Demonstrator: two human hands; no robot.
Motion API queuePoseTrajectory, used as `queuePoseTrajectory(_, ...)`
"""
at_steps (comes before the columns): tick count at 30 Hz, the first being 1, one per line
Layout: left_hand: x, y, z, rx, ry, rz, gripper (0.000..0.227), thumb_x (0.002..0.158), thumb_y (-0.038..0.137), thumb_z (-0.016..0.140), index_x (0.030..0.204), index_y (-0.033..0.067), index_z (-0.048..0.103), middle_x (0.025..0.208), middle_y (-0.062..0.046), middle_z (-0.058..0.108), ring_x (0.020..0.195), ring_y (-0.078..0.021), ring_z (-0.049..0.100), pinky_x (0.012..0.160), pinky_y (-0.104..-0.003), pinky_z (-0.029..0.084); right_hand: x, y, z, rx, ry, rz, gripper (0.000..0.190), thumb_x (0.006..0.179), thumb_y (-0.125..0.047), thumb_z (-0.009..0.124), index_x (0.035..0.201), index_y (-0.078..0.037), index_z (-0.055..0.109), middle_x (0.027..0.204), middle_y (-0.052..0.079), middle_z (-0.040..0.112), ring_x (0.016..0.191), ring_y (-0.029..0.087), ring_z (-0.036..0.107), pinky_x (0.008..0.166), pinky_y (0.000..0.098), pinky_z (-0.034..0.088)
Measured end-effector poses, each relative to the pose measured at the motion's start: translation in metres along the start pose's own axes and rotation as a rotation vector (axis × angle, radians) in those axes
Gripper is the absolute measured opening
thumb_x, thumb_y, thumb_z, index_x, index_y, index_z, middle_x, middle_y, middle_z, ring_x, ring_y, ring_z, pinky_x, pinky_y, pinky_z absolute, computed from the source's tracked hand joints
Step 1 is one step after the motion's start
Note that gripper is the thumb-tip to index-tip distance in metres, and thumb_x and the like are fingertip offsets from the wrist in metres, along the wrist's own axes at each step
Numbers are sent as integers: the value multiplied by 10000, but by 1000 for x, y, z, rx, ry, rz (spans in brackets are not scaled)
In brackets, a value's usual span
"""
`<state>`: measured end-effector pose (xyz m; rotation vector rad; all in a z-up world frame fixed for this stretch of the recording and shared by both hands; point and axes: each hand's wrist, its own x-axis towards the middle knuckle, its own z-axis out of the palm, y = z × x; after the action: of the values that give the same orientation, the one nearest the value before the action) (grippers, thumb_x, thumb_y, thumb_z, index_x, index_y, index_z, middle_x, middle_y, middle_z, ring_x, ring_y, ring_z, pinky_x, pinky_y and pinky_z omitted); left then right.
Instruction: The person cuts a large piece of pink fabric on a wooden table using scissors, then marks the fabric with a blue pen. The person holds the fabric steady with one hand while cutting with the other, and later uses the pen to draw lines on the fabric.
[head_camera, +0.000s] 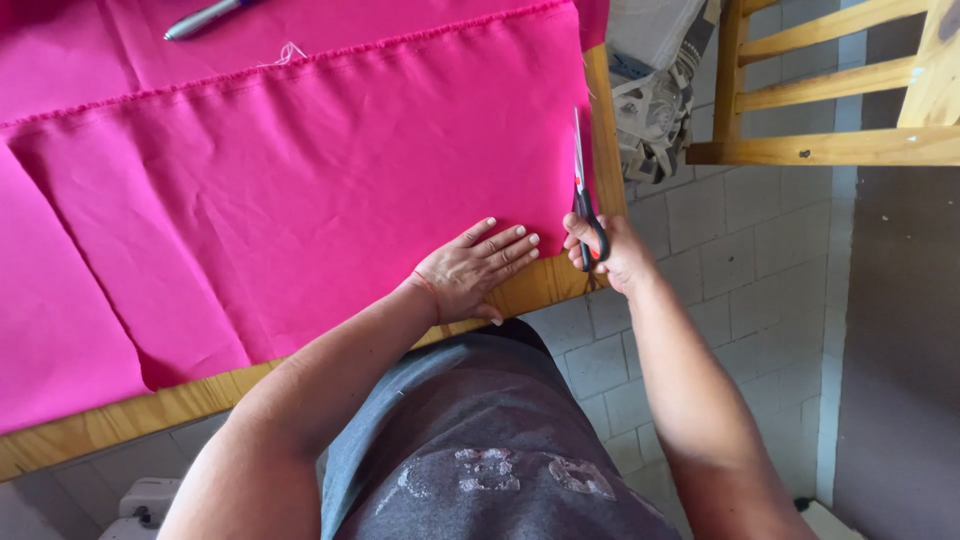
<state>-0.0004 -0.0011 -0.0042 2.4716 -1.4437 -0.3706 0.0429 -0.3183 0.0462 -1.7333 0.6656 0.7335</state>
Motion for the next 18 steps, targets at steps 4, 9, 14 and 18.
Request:
queuePoseTrajectory(4,-1,1,4,-12,8,2,1453,849,1049,541,1940,169,156,2055,-55,60,1893,-269,41,1549,-591,-6,-11,-16,-19,-113,-41,-7,668,1054,-603,965,960,44,834,708,172,771,592,184,789,390,163,470)
queuePoseTrajectory(9,1,0,5,-2,1,-23,1541,778,1113,506,1946,183,124,2053,-36,90,1892,-237,58,1557,-575,-4,-5,-44,-61,-299,-115,8,680,944,-487,1068,1014,138,811,833,256,809,730,228,813,548,226,604)
queuePoseTrajectory(14,4,-4,8,-15,-73,22,1619,728,1163,536,1954,222,53,2052,-4,86,1889,-209,38,1547,-571,-29,24,-74,-115,-776,-231,57,689,828,-536,1108,980,98,885,766,235,863,686,278,848,663,354,655)
queuePoseTrajectory(18,-2,2,0,46,-79,-21,1619,713,1183,506,1950,246,46,2049,32,87,1886,-181,30,1544,-542,-48,55,-92,-141,-894,-336,64,679,777,-544,1139,981,61,908,767,215,885,702,269,869,694,345,678)
